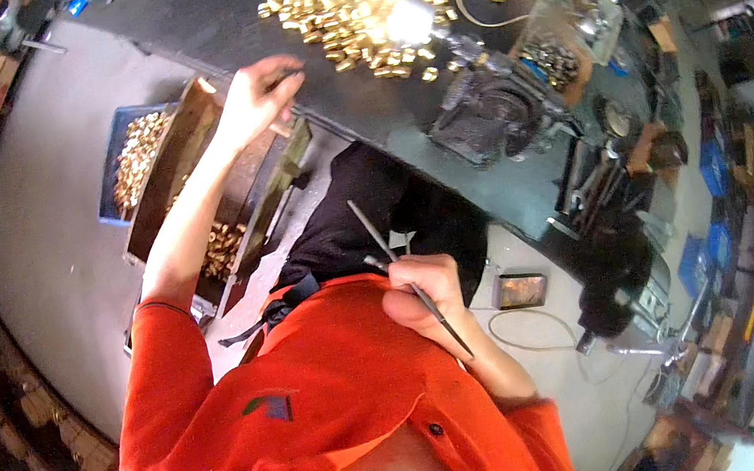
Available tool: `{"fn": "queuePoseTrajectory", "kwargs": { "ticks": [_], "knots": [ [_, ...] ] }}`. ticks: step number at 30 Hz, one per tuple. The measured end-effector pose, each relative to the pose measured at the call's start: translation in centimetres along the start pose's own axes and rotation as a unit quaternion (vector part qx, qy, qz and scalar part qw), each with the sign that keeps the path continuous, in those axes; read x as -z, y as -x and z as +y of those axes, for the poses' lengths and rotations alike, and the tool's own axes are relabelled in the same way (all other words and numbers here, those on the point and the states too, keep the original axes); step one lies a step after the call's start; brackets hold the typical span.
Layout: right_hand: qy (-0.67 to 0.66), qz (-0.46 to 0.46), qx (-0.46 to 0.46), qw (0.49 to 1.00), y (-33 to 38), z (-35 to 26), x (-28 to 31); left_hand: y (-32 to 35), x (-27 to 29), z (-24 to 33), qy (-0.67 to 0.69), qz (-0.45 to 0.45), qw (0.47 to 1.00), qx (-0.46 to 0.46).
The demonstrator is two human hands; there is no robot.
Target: The person repeatedly picks up brass cartridge casings from a wooden crate and uses a metal rod to clean the interior of each casing. After cleaning, the casings are placed onto a pile on the workbench. The person continues this process for the duration of the clip.
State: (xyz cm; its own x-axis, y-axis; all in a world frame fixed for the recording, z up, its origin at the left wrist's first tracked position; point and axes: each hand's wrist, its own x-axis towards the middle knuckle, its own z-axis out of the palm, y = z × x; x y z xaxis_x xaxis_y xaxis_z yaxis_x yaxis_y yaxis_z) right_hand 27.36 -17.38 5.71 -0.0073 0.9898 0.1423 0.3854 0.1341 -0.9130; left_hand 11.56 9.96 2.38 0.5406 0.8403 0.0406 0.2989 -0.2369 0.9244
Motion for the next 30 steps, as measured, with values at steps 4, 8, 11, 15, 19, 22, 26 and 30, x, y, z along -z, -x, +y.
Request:
{"fn": "queuePoseTrajectory", "kwargs": {
  "ticks": [4,8,11,15,19,22,26,30],
  "knots": [
    [0.0,-0.008,0.0,1.0,0.1,0.4,-0.7,7.5,4.4,-7.6,-0.067,0.064,0.994,0.055],
    [0.013,-0.019,0.004,1.0,-0.4,1.0,-1.3,14.7,4.9,-16.0,-0.369,-0.122,0.92,0.051],
    [-0.002,-0.038,-0.007,0.999,-1.0,0.7,-1.4,16.7,3.1,-18.4,-0.405,-0.208,0.884,0.108],
    [-0.015,-0.048,-0.024,0.998,-1.4,-0.3,-1.4,15.5,1.7,-19.2,-0.49,-0.272,0.825,0.073],
    [0.023,-0.036,-0.029,0.999,-0.5,0.6,-1.4,14.4,1.2,-18.1,-0.509,-0.337,0.79,0.055],
    [-0.005,-0.039,-0.036,0.999,-0.5,0.5,-1.4,14.9,1.0,-18.8,-0.49,-0.32,0.807,0.076],
    [-0.044,-0.055,-0.029,0.997,-0.6,0.5,-1.4,14.9,1.2,-19.3,-0.479,-0.318,0.814,0.086],
    [-0.038,-0.044,-0.053,0.997,-0.2,0.1,-1.2,13.6,1.8,-20.5,-0.461,-0.345,0.814,0.08]
  ]
}}
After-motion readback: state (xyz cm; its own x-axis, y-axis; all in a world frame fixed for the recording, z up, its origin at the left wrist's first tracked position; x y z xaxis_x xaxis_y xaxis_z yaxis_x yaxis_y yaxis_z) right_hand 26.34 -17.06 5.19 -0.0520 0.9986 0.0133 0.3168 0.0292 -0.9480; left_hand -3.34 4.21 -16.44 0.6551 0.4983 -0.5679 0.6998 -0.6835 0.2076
